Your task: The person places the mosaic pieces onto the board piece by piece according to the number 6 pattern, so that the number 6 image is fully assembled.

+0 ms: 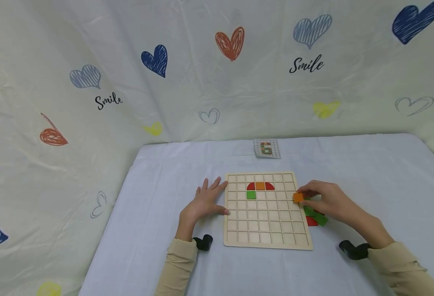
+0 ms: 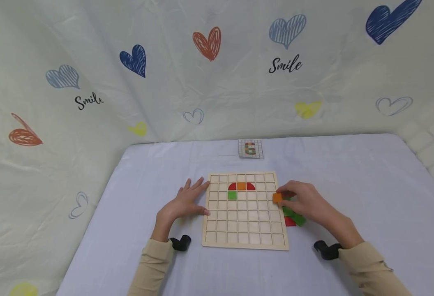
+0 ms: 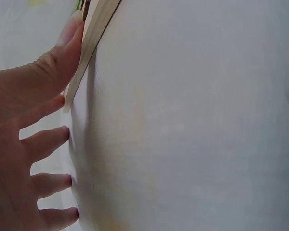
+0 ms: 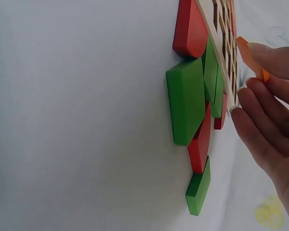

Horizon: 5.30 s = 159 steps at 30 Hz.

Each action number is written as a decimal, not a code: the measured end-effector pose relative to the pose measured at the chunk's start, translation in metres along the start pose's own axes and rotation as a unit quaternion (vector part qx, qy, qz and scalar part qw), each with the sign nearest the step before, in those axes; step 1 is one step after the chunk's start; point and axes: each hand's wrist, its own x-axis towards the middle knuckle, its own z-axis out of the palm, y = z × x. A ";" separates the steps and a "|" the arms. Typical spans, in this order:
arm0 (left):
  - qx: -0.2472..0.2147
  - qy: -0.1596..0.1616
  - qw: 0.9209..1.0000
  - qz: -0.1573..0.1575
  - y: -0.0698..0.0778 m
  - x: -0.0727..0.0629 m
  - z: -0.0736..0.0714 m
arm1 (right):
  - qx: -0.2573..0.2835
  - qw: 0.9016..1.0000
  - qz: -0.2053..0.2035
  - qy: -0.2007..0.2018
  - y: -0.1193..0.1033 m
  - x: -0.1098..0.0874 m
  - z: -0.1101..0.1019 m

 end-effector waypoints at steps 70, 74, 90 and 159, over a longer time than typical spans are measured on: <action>0.007 -0.002 1.000 0.003 -0.001 0.001 -0.001 | 0.014 0.995 -0.043 -0.095 -0.070 0.064 0.064; 0.010 -0.003 1.000 0.001 -0.001 0.001 -0.001 | -0.005 0.995 -0.042 -0.091 -0.073 0.065 0.066; 0.011 -0.004 1.000 0.000 0.000 0.003 -0.001 | -0.024 0.994 -0.041 -0.094 -0.076 0.064 0.067; 0.008 -0.026 1.000 -0.012 -0.002 -0.001 -0.004 | -0.041 0.995 0.067 -0.058 0.006 0.000 -0.001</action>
